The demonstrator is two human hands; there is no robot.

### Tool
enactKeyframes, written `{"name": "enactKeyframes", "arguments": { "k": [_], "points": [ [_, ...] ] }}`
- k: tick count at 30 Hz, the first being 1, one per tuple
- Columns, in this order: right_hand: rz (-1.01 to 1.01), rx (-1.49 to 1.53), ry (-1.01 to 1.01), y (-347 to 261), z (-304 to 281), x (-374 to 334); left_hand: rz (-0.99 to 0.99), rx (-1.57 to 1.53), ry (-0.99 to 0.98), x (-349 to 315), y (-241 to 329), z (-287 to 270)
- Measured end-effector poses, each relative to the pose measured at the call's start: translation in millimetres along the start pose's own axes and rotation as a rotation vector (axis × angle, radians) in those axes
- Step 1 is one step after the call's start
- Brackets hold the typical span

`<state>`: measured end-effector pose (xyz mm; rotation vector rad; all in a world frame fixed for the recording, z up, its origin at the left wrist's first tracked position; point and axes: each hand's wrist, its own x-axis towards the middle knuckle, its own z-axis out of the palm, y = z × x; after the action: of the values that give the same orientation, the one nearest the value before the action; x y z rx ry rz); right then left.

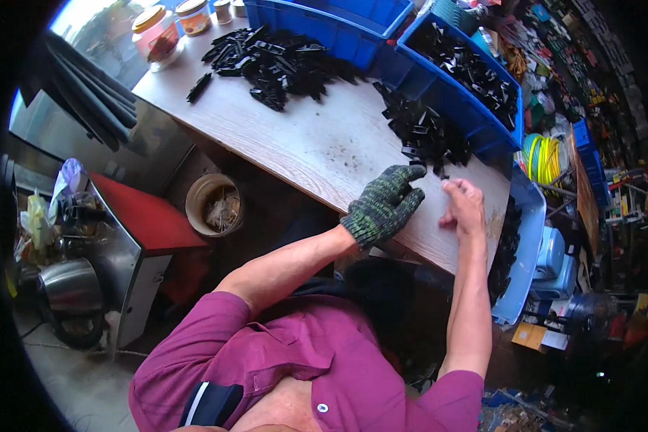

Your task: Sorting and inspecting small black plastic components on a workbench into bins.

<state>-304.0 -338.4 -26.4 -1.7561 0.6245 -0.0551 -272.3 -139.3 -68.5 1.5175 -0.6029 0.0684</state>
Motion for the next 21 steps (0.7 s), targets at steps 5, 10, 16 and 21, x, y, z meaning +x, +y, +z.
{"name": "enactKeyframes", "arguments": {
  "k": [5,10,16,21],
  "points": [
    [-0.117,0.199,-0.231,6.0,33.2,-30.9,0.091,0.107,-0.108,13.8,-14.1,-4.7],
    [-0.165,0.235,-0.246,13.3,35.2,-34.6,-0.13,0.005,-0.137,16.2,-4.8,-9.4],
    [-0.172,0.23,-0.174,6.3,49.7,-42.9,-0.147,0.078,-0.1,19.9,-7.5,-9.6],
    [-0.219,0.164,-0.056,16.6,55.0,-38.2,-0.195,0.114,-0.047,19.1,-2.5,-6.1]
  ]
}}
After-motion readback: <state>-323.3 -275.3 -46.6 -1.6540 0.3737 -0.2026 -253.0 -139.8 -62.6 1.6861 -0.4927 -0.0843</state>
